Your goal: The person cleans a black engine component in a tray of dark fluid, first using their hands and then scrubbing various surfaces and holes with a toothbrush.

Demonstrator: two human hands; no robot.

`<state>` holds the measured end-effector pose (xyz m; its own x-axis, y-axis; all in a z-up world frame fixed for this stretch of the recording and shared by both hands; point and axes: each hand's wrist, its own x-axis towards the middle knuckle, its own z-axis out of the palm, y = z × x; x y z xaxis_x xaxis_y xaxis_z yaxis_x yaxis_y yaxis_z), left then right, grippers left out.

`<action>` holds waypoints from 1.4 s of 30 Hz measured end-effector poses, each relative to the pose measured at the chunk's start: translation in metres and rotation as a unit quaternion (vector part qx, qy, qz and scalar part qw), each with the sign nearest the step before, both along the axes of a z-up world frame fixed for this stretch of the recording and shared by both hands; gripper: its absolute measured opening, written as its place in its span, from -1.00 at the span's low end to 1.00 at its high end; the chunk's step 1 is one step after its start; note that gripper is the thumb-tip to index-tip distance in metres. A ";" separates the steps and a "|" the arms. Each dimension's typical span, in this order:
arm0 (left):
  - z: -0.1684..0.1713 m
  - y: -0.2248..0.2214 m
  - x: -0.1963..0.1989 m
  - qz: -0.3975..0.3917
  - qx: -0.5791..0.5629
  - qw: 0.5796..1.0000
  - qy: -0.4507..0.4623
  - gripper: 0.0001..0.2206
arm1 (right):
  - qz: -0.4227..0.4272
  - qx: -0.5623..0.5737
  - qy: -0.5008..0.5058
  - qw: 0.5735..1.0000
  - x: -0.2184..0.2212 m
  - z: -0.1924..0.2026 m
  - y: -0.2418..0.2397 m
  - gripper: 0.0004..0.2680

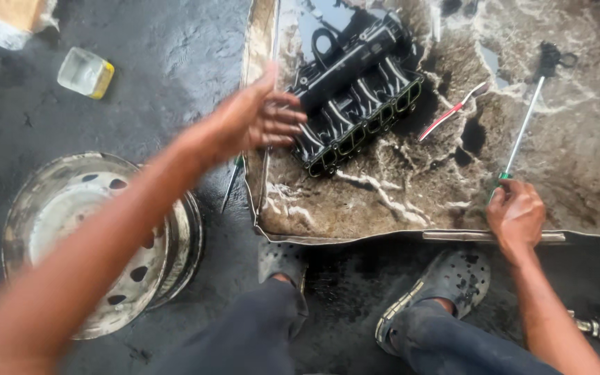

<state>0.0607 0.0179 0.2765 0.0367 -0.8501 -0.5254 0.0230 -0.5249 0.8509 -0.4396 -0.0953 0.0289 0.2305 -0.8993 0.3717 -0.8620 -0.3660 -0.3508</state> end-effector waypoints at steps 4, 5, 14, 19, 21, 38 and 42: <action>0.049 -0.057 0.016 -0.309 0.007 0.820 -0.481 -0.27 | -0.020 0.022 0.006 1.000 0.003 -0.001 0.004 -0.87; 0.053 -0.068 0.019 -0.378 -0.002 0.710 -0.594 -0.28 | -0.018 0.013 0.019 1.000 0.001 -0.001 0.002 -0.87; -0.003 -0.128 0.076 -0.257 0.013 0.758 -0.599 -0.15 | 0.034 0.213 0.317 0.924 0.022 0.195 -0.118 -0.68; -0.044 -0.132 0.103 -0.310 0.145 0.744 -0.574 0.01 | -0.014 0.154 0.378 0.913 0.084 0.312 -0.190 -0.59; -0.062 -0.134 0.106 -0.305 0.142 0.766 -0.547 0.07 | -0.022 0.146 0.389 0.909 0.103 0.324 -0.214 -0.54; -0.223 -0.202 0.083 -0.214 0.093 0.902 -0.363 0.48 | 0.040 0.432 0.043 0.900 0.309 0.172 -0.242 -0.31; -0.219 -0.205 0.078 -0.149 0.133 0.928 -0.314 0.55 | 0.008 0.521 -0.059 0.852 0.321 0.156 -0.237 -0.38</action>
<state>0.1383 -0.1872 0.0574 0.1909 -0.7153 -0.6723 -0.6130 -0.6217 0.4875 -0.1184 -0.3323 0.1854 0.2612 -0.7529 -0.6041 -0.7967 0.1852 -0.5754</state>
